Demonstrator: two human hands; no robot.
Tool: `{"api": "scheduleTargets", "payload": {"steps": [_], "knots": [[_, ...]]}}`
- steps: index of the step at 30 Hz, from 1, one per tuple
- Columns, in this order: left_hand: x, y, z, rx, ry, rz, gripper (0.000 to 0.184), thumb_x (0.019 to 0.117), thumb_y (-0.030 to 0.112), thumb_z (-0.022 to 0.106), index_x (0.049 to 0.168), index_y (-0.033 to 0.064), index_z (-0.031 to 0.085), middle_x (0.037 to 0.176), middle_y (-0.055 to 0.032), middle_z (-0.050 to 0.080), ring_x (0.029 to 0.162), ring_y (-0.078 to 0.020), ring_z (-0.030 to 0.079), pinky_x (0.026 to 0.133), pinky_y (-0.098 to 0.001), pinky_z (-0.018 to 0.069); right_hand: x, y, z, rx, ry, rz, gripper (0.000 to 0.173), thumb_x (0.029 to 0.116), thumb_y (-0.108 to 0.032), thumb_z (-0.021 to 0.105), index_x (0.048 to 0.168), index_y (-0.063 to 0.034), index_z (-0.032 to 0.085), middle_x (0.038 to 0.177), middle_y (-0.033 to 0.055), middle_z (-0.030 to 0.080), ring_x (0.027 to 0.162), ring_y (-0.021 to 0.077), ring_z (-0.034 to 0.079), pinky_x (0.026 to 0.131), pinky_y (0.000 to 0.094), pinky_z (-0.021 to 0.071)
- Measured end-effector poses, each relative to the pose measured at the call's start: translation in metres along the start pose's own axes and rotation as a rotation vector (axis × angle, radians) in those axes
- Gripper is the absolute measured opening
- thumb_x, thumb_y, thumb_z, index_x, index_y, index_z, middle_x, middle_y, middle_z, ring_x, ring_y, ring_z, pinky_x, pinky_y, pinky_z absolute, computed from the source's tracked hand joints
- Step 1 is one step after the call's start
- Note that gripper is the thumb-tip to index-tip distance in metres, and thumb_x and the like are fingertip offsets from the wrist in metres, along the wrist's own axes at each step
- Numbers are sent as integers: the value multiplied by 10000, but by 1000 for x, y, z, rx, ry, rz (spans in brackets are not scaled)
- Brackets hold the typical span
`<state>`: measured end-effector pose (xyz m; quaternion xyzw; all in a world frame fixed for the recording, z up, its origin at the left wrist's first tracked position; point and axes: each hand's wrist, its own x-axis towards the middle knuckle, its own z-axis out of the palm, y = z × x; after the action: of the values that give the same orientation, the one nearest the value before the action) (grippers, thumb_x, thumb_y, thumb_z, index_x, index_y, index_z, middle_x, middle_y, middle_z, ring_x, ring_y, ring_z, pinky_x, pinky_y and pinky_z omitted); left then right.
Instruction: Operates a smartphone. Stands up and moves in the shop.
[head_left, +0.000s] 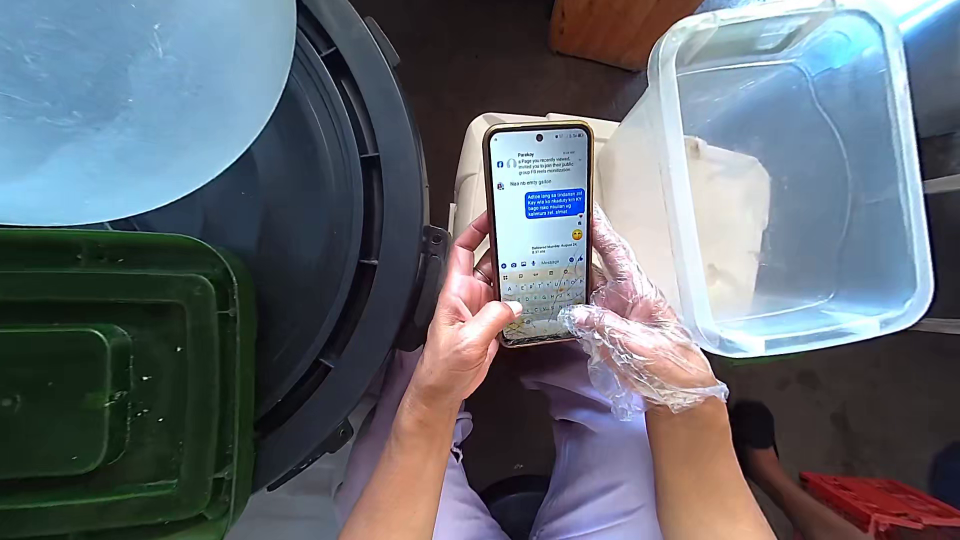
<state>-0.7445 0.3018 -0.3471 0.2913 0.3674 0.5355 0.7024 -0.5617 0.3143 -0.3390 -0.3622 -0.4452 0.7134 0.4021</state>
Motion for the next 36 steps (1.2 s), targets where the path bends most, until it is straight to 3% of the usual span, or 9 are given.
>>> {"api": "scheduleTargets", "payload": {"steps": [5, 9, 14, 19, 22, 36], "knots": [[0, -1, -2, 5, -44, 17, 870, 757, -111, 479, 1525, 219, 239, 1375, 20, 561, 1151, -95, 644, 934, -308, 579, 0, 2, 4, -41, 59, -21, 881, 871, 120, 498, 1634, -151, 149, 1536, -17, 465, 1286, 65, 566, 1020, 244, 528], [-1, -1, -3, 16, -60, 33, 890, 736, -128, 498, 1518, 215, 249, 1373, 18, 569, 1163, -109, 643, 941, -319, 581, -1, 1, 7, -26, 57, -34, 964, 817, 131, 578, 1634, -150, 149, 1500, -7, 497, 1270, 85, 583, 1010, 257, 546], [0, -2, -3, 16, -76, 59, 889, 738, -147, 479, 1519, 203, 242, 1401, 7, 552, 1181, -115, 636, 944, -316, 579, 0, 6, 9, -107, 69, -119, 1031, 773, 136, 623, 1635, -91, 105, 1545, 28, 449, 1321, 94, 545, 1044, 255, 524], [0, -4, -3, -2, -122, 116, 893, 739, -130, 527, 1516, 200, 237, 1399, 5, 541, 1209, -119, 615, 974, -320, 565, -1, 11, 24, -291, 223, -217, 1064, 755, -3, 771, 1617, -45, 148, 1553, 62, 425, 1352, 74, 506, 1083, 243, 495], [0, -4, -4, -14, -139, 153, 883, 732, -131, 543, 1500, 195, 256, 1392, 13, 544, 1209, -112, 615, 973, -312, 564, -2, 14, 33, -383, 292, -259, 1062, 770, -81, 792, 1617, -28, 153, 1601, 92, 354, 1401, 63, 444, 1115, 224, 448], [-1, -2, -5, -1, -180, 182, 872, 755, -114, 551, 1509, 195, 240, 1372, 27, 555, 1206, -96, 611, 984, -296, 552, 1, 15, 46, -369, 409, -314, 950, 806, -118, 790, 1574, -6, 242, 1509, 42, 471, 1337, 36, 503, 1092, 216, 468]]}}
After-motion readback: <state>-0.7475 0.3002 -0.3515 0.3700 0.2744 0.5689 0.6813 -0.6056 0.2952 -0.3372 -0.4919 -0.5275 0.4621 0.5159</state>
